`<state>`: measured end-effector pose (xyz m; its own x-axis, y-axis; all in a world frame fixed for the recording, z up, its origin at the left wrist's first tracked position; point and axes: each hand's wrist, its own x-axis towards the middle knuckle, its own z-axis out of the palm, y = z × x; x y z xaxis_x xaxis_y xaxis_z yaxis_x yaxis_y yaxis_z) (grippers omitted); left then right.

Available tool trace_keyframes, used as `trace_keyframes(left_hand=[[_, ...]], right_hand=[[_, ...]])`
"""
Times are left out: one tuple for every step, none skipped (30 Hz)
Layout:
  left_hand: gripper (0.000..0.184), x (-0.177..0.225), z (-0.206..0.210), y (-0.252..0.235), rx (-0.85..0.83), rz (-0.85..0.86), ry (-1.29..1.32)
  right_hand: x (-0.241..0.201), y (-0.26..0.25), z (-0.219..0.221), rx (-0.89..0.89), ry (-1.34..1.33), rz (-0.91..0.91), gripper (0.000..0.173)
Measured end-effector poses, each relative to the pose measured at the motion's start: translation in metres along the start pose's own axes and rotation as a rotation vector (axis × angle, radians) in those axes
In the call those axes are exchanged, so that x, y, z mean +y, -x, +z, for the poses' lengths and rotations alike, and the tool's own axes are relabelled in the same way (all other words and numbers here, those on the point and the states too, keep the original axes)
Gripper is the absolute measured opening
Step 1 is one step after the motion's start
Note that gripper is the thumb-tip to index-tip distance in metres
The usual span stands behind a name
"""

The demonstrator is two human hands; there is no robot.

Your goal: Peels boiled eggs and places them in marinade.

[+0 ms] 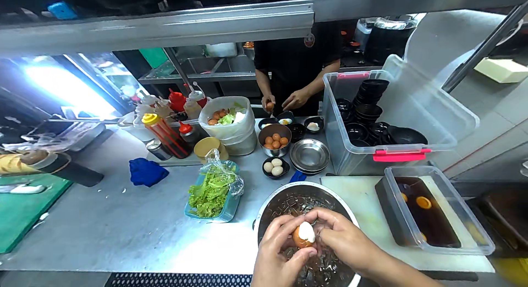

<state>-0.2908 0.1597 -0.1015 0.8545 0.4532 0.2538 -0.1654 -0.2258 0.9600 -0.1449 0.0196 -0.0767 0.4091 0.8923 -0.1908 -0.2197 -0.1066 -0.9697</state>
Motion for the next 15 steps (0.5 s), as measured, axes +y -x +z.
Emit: trace_keyframes(left_hand=[[0.057,0.0003,-0.0009,-0.0003,-0.01,-0.013,0.038],[0.059,0.0004,-0.0018,-0.0006,-0.023,-0.027,0.076],[0.06,0.0006,-0.0028,-0.0009,-0.035,-0.045,0.111],[0.061,0.0011,-0.0035,-0.0011,-0.044,-0.063,0.137],[0.062,0.0013,-0.0039,-0.0014,-0.049,-0.075,0.142],[0.062,0.001,-0.0037,-0.0016,-0.05,-0.08,0.13],[0.063,0.0003,-0.003,-0.0015,-0.046,-0.081,0.099],[0.064,-0.0002,-0.0017,-0.0013,-0.037,-0.08,0.054],[0.063,-0.0009,-0.0003,-0.0013,-0.025,-0.075,0.005],[0.063,-0.0012,0.0009,-0.0015,-0.017,-0.072,-0.037],[0.063,-0.0016,0.0019,-0.0017,-0.015,-0.068,-0.064],[0.063,-0.0016,0.0025,-0.0017,-0.018,-0.068,-0.076],[0.063,-0.0014,0.0027,-0.0015,-0.027,-0.072,-0.076],[0.064,-0.0012,0.0026,-0.0014,-0.038,-0.079,-0.067],[0.065,-0.001,0.002,-0.0013,-0.049,-0.086,-0.053]], right_hand=[[-0.0006,0.0001,-0.0008,-0.002,0.001,-0.001,0.032],[-0.0017,0.0005,-0.0016,-0.006,0.002,0.002,0.033],[-0.0028,0.001,-0.0025,-0.014,0.001,0.008,0.034],[-0.0034,0.0013,-0.0037,-0.031,-0.006,0.008,0.035],[-0.0036,0.0015,-0.0047,-0.051,-0.012,0.003,0.035],[-0.0038,0.0018,-0.0051,-0.067,-0.013,-0.002,0.034],[-0.0041,0.0019,-0.0049,-0.071,-0.012,-0.004,0.033],[-0.0039,0.0019,-0.0043,-0.071,-0.01,-0.003,0.032],[-0.0034,0.0018,-0.0036,-0.067,-0.003,-0.004,0.032],[-0.0029,0.0016,-0.003,-0.061,0.011,-0.007,0.031],[-0.0025,0.0016,-0.0028,-0.058,0.036,-0.011,0.03],[-0.0021,0.0016,-0.0031,-0.053,0.067,-0.016,0.029],[-0.0017,0.0016,-0.0038,-0.045,0.107,-0.024,0.029],[-0.0007,0.0017,-0.0045,-0.035,0.15,-0.041,0.029],[0.0009,0.0019,-0.0057,-0.029,0.194,-0.069,0.03]])
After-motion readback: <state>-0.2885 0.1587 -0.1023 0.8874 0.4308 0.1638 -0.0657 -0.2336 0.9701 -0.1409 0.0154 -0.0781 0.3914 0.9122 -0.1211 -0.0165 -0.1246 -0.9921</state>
